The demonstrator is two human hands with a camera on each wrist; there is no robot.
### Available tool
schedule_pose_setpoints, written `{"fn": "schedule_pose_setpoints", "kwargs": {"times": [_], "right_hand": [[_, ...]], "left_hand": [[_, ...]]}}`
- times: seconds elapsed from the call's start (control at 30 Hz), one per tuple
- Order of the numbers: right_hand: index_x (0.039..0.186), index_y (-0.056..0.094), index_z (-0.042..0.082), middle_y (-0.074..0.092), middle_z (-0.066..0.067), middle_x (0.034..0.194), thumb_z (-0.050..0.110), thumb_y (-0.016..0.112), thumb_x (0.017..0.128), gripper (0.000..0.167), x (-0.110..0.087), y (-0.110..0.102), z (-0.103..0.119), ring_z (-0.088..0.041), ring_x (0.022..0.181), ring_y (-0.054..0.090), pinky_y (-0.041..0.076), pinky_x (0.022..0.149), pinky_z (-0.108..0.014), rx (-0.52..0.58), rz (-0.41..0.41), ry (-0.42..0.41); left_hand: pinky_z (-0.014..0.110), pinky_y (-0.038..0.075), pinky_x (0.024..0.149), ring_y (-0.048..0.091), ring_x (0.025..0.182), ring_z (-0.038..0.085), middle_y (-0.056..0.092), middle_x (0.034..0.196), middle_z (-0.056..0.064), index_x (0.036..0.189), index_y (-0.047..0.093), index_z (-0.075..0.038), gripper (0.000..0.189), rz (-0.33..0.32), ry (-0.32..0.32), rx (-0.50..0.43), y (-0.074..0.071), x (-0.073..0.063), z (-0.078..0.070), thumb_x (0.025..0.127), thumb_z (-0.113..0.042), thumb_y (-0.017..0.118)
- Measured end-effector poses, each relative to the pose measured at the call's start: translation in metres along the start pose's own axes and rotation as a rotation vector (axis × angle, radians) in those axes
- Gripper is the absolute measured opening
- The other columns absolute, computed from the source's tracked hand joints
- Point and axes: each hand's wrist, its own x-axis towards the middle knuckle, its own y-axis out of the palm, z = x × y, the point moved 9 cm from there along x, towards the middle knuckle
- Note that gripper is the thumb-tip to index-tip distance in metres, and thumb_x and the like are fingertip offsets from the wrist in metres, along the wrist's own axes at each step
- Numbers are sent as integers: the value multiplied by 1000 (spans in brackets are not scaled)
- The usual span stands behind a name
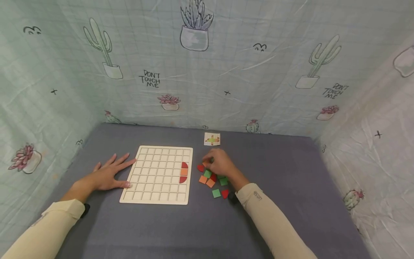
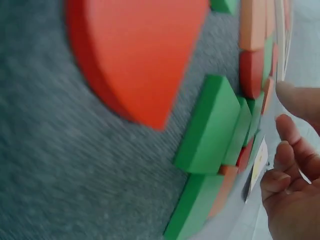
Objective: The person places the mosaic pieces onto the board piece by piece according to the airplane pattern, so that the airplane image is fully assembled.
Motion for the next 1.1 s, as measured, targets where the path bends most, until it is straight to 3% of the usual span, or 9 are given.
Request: {"fn": "schedule_pose_setpoints", "kwargs": {"times": [0.17,0.3,0.53,0.67,1.1], "right_hand": [[117,80,4,70,-13,110,5,82,88,29,-1,-3,-9,-25,94,65,51,73,-32,-6,35,78],[117,80,7,67,-13,112,6,83,88,29,0,-5,-16,-23,92,61,49,73,-32,-15,75,108],[107,81,8,68,-10,112,16,83,90,19,4,-3,-16,-24,100,61,53,82,-38,-123,145,60],[104,80,8,69,-7,107,20,81,91,18,5,-2,-12,-22,98,61,54,84,-39,-189,160,18],[105,81,7,78,-7,108,23,81,91,21,4,-4,-3,-20,94,70,59,81,-35,-192,109,-28]], "left_hand": [[85,-1,115,-1,161,52,10,178,10,166,27,-34,105,0,-3,-3,1,1,0,81,-76,71],[85,0,114,0,160,52,11,177,11,166,27,-34,105,-6,1,-2,1,0,-2,80,-76,71],[85,0,114,0,160,53,10,178,11,166,27,-34,105,-5,6,-6,1,-1,-3,81,-76,72],[85,-1,115,0,161,52,10,178,10,166,27,-34,105,-3,0,-8,1,-1,-2,81,-75,72],[84,-3,116,-2,161,51,9,178,9,167,26,-35,106,-3,-9,-10,2,0,3,80,-78,71]]}}
